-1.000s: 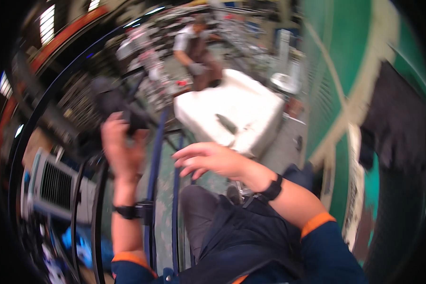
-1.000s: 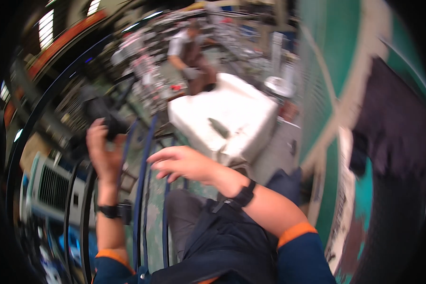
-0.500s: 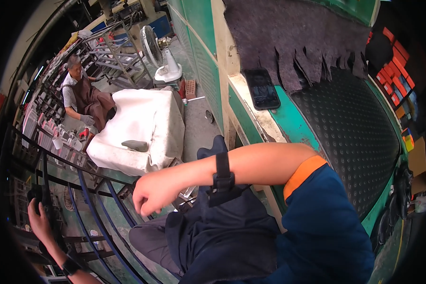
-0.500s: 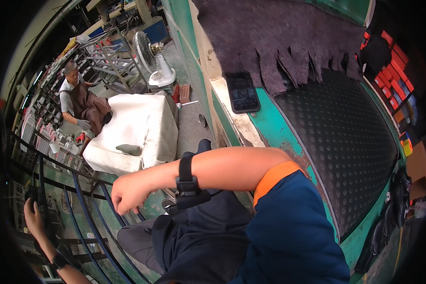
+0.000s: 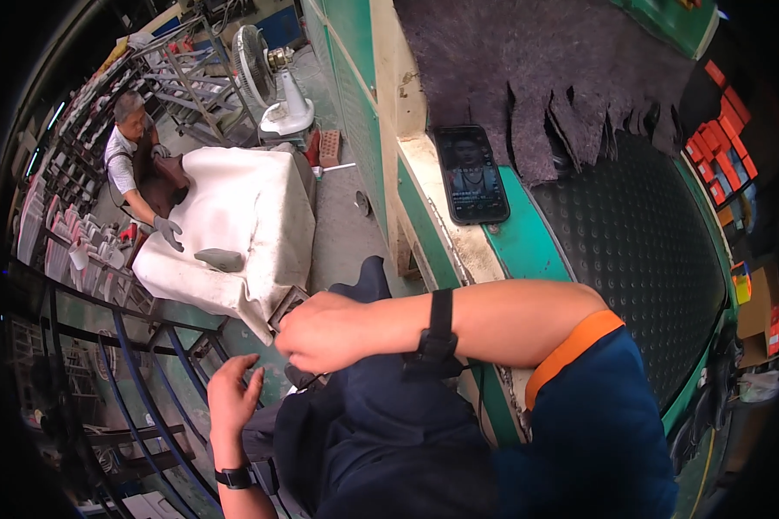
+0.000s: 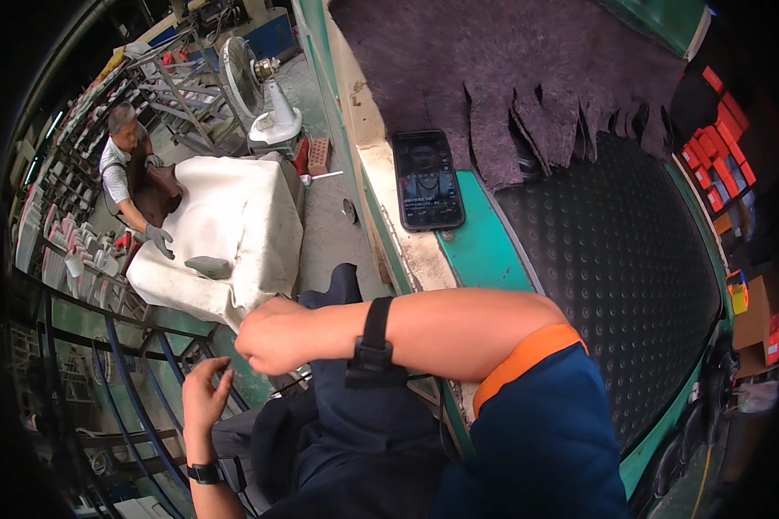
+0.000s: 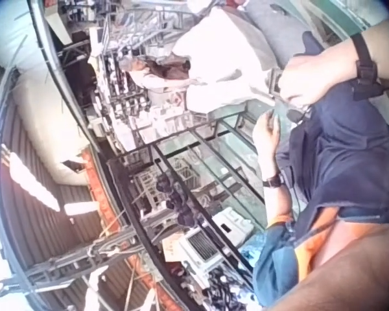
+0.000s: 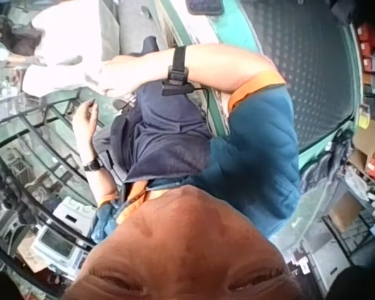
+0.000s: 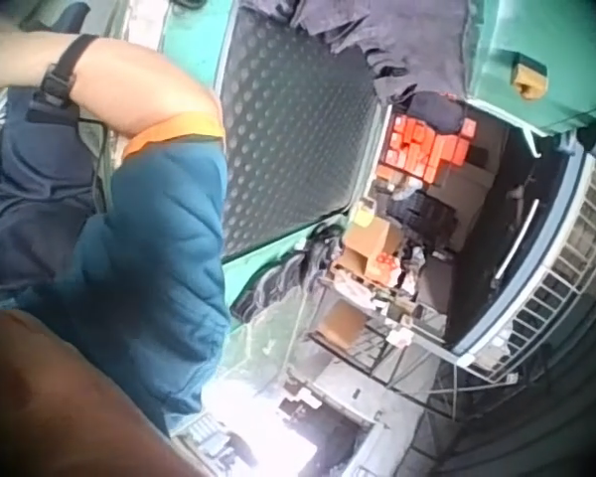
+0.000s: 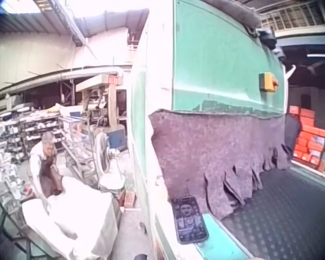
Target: Assembling shoe soles to shoe lasts and placing them on a conveyor.
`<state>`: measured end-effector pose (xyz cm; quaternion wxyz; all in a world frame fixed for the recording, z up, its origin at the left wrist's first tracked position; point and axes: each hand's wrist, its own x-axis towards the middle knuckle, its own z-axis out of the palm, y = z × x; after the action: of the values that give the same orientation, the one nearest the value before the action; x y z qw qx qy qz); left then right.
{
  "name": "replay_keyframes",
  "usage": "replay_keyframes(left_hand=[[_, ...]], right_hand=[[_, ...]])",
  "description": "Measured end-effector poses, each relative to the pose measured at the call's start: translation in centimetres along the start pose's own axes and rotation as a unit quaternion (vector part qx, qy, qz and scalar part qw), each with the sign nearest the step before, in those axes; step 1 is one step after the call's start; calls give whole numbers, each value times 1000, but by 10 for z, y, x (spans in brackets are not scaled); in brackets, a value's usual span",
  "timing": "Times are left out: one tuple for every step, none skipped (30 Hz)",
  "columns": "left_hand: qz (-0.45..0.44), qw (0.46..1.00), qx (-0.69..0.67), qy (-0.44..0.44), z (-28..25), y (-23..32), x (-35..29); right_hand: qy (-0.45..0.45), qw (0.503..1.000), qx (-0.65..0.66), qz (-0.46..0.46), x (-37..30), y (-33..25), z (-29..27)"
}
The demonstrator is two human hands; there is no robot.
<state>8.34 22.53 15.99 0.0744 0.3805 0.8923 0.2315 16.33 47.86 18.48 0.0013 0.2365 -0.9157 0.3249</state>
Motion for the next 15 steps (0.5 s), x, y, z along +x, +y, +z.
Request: replay_keyframes(left_hand=[[-11, 999, 11, -34, 9, 2, 2], [5, 999, 23, -38, 18, 0, 3], [2, 999, 20, -45, 24, -1, 3], [-18, 997, 28, -74, 29, -1, 3], [-37, 993, 36, -103, 33, -1, 4], [-39, 993, 34, -107, 36, -4, 5], [-22, 994, 47, -97, 37, -10, 4], [-6, 994, 59, -87, 39, -17, 3], [-6, 994, 57, -89, 37, -24, 0], [-20, 994, 70, -86, 33, -33, -3], [-34, 993, 83, -81, 27, -42, -7], [-36, 994, 83, -65, 23, -51, -13], [-55, 994, 77, -60, 17, -58, -19], [-75, 992, 84, -55, 13, -68, -26], [-96, 990, 92, -52, 7, -75, -35]], right_hand=[[-3, 1000, 5, 4, 3, 3, 2], [-38, 999, -17, -3, 6, 3, 5], [-72, 997, -39, -11, 6, 4, 6], [-94, 995, -38, -7, 4, 5, 6], [-96, 995, -33, -4, 3, 4, 6], [-112, 993, -33, 9, 3, 3, 7], [-127, 991, -34, 22, 3, 3, 8], [-130, 991, -32, 24, 2, 3, 9], [-123, 992, -30, 18, 2, 4, 9], [-117, 993, -30, 10, 3, 4, 10], [-120, 992, -30, 10, 3, 5, 10], [-118, 993, -27, 13, 3, 7, 11], [-117, 993, -25, 16, 4, 8, 11], [-120, 992, -27, 17, 3, 7, 7], [-105, 994, -7, 25, 2, 6, 4]])
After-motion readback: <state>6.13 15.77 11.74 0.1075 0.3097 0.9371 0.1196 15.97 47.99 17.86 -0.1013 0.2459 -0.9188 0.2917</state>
